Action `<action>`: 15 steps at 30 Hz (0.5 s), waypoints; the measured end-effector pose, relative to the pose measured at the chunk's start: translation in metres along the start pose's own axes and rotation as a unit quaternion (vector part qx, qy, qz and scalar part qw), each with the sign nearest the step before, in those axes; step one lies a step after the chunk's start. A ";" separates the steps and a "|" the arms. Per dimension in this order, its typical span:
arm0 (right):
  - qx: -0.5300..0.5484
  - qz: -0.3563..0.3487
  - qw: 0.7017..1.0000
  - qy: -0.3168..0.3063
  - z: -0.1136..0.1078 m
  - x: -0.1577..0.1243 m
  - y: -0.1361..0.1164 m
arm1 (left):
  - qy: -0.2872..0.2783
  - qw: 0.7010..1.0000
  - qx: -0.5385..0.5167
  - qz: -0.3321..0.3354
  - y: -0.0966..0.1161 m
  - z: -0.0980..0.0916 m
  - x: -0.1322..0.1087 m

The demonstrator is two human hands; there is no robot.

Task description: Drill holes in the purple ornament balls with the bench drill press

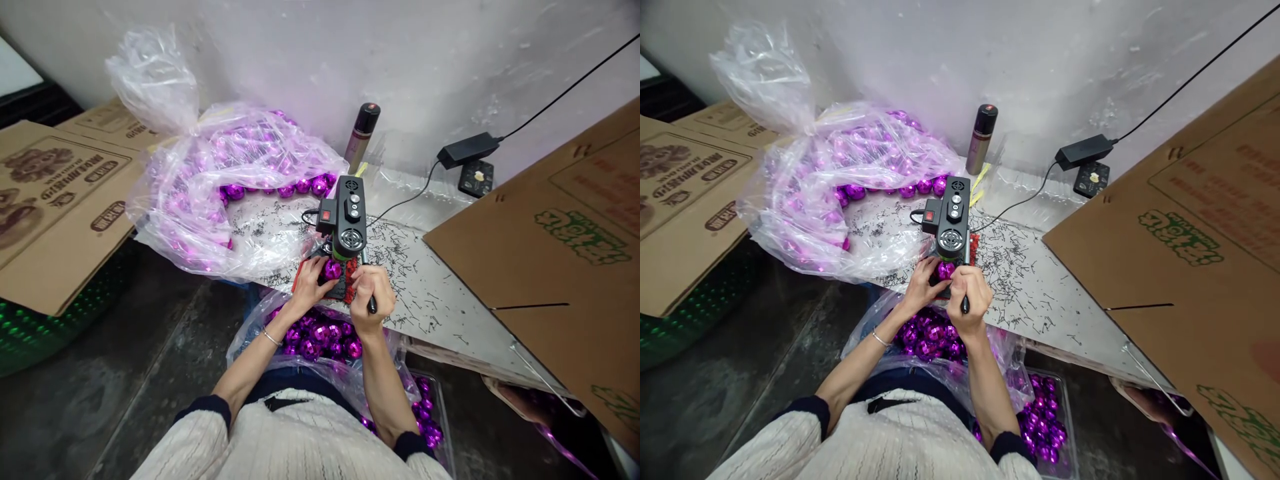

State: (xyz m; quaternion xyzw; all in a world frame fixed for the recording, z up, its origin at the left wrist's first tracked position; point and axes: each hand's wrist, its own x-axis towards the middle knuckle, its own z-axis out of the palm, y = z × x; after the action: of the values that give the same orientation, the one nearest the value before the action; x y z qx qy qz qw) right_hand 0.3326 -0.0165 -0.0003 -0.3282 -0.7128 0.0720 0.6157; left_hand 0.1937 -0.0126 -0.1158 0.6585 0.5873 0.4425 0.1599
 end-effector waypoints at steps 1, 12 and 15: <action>0.001 0.000 1.000 -0.001 0.000 0.000 0.000 | -0.004 1.000 -0.002 0.002 0.000 0.000 0.000; 0.001 0.001 1.000 0.013 0.003 -0.011 0.005 | 0.002 0.998 -0.055 0.010 -0.009 0.008 0.002; 0.003 -0.009 1.000 0.015 0.006 -0.022 0.013 | 0.003 0.999 -0.048 0.009 -0.011 0.010 0.000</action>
State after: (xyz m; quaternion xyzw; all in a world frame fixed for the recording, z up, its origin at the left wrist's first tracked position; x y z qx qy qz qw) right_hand 0.3325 -0.0166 -0.0266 -0.3211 -0.7063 0.0640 0.6277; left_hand 0.1942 -0.0067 -0.1290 0.6536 0.5603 0.4737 0.1856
